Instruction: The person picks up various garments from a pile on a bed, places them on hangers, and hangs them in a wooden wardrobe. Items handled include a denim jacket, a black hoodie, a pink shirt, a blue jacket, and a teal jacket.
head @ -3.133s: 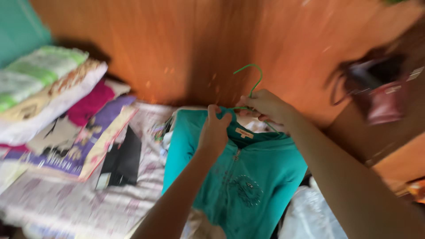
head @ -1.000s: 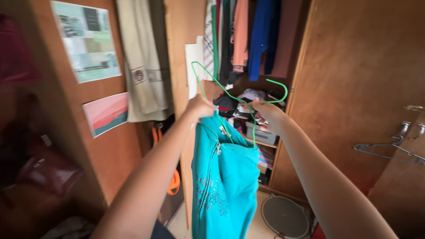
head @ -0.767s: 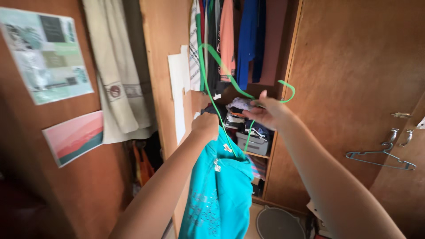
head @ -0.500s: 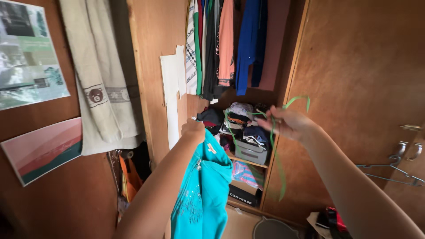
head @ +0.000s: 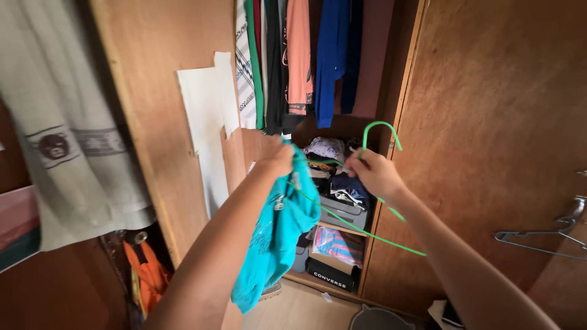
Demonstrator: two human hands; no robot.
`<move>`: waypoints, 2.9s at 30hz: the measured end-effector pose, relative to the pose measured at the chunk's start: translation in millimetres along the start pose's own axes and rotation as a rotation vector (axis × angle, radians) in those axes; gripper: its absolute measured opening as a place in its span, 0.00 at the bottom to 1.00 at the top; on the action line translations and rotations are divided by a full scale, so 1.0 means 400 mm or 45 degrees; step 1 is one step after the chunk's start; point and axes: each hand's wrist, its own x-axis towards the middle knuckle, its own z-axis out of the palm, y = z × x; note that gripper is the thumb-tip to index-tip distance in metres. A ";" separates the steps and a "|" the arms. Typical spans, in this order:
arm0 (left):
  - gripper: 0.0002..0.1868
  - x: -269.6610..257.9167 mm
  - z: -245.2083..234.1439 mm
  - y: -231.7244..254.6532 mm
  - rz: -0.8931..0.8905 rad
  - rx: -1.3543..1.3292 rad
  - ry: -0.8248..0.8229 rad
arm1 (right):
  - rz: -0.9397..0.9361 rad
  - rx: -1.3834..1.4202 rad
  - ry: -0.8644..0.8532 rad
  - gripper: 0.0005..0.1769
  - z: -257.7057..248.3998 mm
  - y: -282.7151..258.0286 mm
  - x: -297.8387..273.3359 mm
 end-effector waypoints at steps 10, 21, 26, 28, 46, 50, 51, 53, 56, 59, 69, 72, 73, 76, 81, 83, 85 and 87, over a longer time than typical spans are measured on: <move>0.20 0.195 -0.085 0.169 0.287 -0.506 0.416 | -0.231 -0.012 -0.029 0.10 0.002 0.156 0.263; 0.18 0.342 -0.151 0.281 0.249 -1.083 -0.112 | -0.134 0.618 0.060 0.07 -0.072 0.301 0.482; 0.25 0.461 -0.118 0.204 0.320 -0.085 0.164 | -0.296 0.667 0.057 0.08 -0.120 0.316 0.584; 0.23 0.516 -0.105 0.186 0.287 -0.213 0.116 | -0.192 0.683 0.069 0.08 -0.119 0.307 0.607; 0.18 0.791 -0.170 -0.073 0.279 -0.308 0.568 | -0.157 -0.904 -0.115 0.30 0.177 0.791 0.908; 0.16 0.799 -0.177 -0.199 0.252 -0.159 0.600 | -0.341 -0.833 -0.059 0.23 0.017 0.779 0.934; 0.16 0.802 -0.170 -0.223 0.225 -0.136 0.612 | -0.382 -0.733 -0.052 0.24 -0.018 0.760 0.952; 0.13 0.815 -0.163 -0.267 0.256 -0.085 0.672 | -0.472 -0.710 0.043 0.23 -0.059 0.719 1.003; 0.10 0.854 -0.142 -0.288 0.414 0.033 0.821 | -0.399 -0.344 0.146 0.23 -0.132 0.684 1.077; 0.08 0.900 -0.116 -0.276 0.441 0.194 0.944 | -0.288 0.177 0.218 0.28 -0.148 0.627 1.173; 0.14 1.114 -0.037 0.021 0.214 0.020 1.080 | -0.163 0.082 0.193 0.29 -0.021 0.374 1.394; 0.15 1.129 -0.055 0.013 0.169 0.039 1.029 | -0.098 0.210 0.204 0.29 -0.055 0.417 1.434; 0.16 1.129 -0.063 -0.005 0.121 0.063 0.997 | -0.092 0.124 0.234 0.27 -0.065 0.445 1.439; 0.20 1.120 -0.055 -0.066 0.021 0.093 0.760 | 0.002 0.130 0.109 0.25 -0.077 0.528 1.455; 0.24 1.155 -0.082 -0.161 -0.127 -0.035 0.403 | -0.159 0.239 0.166 0.22 -0.068 0.547 1.545; 0.26 1.176 -0.098 -0.194 -0.154 0.021 0.198 | -0.143 0.178 0.172 0.22 -0.056 0.539 1.569; 0.28 1.195 -0.088 -0.200 0.100 -0.127 0.153 | -0.194 0.413 0.116 0.23 -0.025 0.519 1.584; 0.31 1.201 -0.079 -0.200 0.184 -0.193 0.170 | -0.255 0.511 0.105 0.24 0.015 0.474 1.599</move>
